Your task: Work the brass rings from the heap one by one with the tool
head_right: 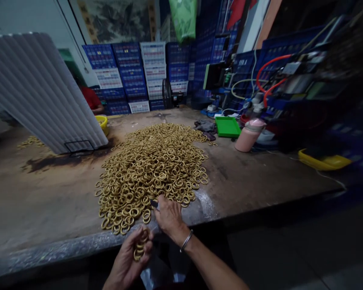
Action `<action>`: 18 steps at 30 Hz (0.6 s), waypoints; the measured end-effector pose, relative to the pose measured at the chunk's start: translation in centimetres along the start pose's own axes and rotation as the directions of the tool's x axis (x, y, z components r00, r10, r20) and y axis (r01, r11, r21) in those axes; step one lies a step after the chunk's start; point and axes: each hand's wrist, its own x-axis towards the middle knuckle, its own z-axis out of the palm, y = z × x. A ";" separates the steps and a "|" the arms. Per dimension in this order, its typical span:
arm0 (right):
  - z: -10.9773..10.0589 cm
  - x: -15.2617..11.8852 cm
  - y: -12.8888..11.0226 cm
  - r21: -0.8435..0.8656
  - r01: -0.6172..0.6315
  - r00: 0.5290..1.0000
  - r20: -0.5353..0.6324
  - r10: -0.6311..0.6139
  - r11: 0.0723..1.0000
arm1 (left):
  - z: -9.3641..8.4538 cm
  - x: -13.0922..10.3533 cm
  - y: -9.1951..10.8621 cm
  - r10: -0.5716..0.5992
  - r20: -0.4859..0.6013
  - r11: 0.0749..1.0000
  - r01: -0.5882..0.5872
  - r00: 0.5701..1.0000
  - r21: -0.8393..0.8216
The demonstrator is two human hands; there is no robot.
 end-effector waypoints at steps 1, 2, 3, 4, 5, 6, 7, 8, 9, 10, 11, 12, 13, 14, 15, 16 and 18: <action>0.1 0.1 0.0 -0.001 -0.008 1.000 0.005 0.008 1.000 | -0.1 0.1 0.0 -0.003 -0.002 1.000 0.003 1.000 -0.006; 0.2 0.2 0.0 0.001 -0.014 1.000 0.007 0.014 1.000 | -0.2 0.3 0.0 -0.005 -0.001 1.000 0.005 1.000 -0.014; 0.3 0.3 0.1 0.003 -0.020 1.000 0.006 0.020 1.000 | -0.3 0.4 0.0 -0.007 0.007 1.000 0.007 1.000 -0.018; 0.4 0.4 0.2 0.005 -0.026 1.000 0.004 0.026 1.000 | -0.4 0.5 0.0 -0.006 0.021 1.000 0.007 1.000 -0.019; 0.5 0.5 0.3 0.010 -0.030 1.000 -0.001 0.030 1.000 | -0.5 0.7 0.0 -0.007 0.037 1.000 0.008 0.999 -0.020; 0.5 0.6 0.4 0.019 -0.029 1.000 -0.007 0.029 0.999 | -0.6 0.7 0.1 -0.008 0.054 1.000 0.010 0.999 -0.023; 0.5 0.6 0.5 0.030 -0.028 0.999 -0.015 0.028 0.999 | -0.6 0.8 0.1 -0.008 0.072 1.000 0.010 0.997 -0.027; 0.5 0.6 0.6 0.043 -0.025 0.999 -0.023 0.026 0.999 | -0.6 0.8 0.2 -0.009 0.091 1.000 0.012 0.996 -0.029; 0.4 0.7 0.7 0.059 -0.021 0.999 -0.031 0.023 0.998 | -0.5 0.7 0.3 -0.012 0.107 0.999 0.015 0.994 -0.032; 0.4 0.7 0.9 0.080 -0.018 0.999 -0.040 0.021 0.997 | -0.4 0.7 0.4 -0.014 0.118 0.999 0.018 0.993 -0.035; 0.3 0.7 1.1 0.104 -0.015 0.999 -0.050 0.020 0.994 | -0.3 0.6 0.5 -0.017 0.128 0.999 0.021 0.992 -0.033; 0.1 0.7 1.3 0.133 -0.010 0.998 -0.063 0.019 0.991 | -0.1 0.6 0.6 -0.016 0.133 0.999 0.020 0.991 -0.026; 0.0 0.7 1.5 0.164 -0.003 0.997 -0.075 0.015 0.986 | 0.0 0.5 0.8 -0.010 0.134 1.000 0.012 0.991 -0.015; -0.1 0.8 1.7 0.198 0.005 0.996 -0.084 0.012 0.980 | 0.3 0.5 0.9 0.003 0.132 1.000 -0.003 0.991 0.002; -0.3 0.8 1.9 0.239 0.013 0.996 -0.088 0.009 0.971 | 0.5 0.5 1.0 0.026 0.128 0.999 -0.030 0.991 0.024; -0.4 0.8 2.1 0.286 0.021 0.996 -0.088 0.005 0.958 | 0.8 0.6 1.1 0.057 0.124 0.997 -0.064 0.991 0.053; -0.6 0.8 2.4 0.407 0.035 0.997 -0.079 -0.003 0.913 | 1.3 0.7 1.3 0.138 0.120 0.980 -0.153 0.983 0.129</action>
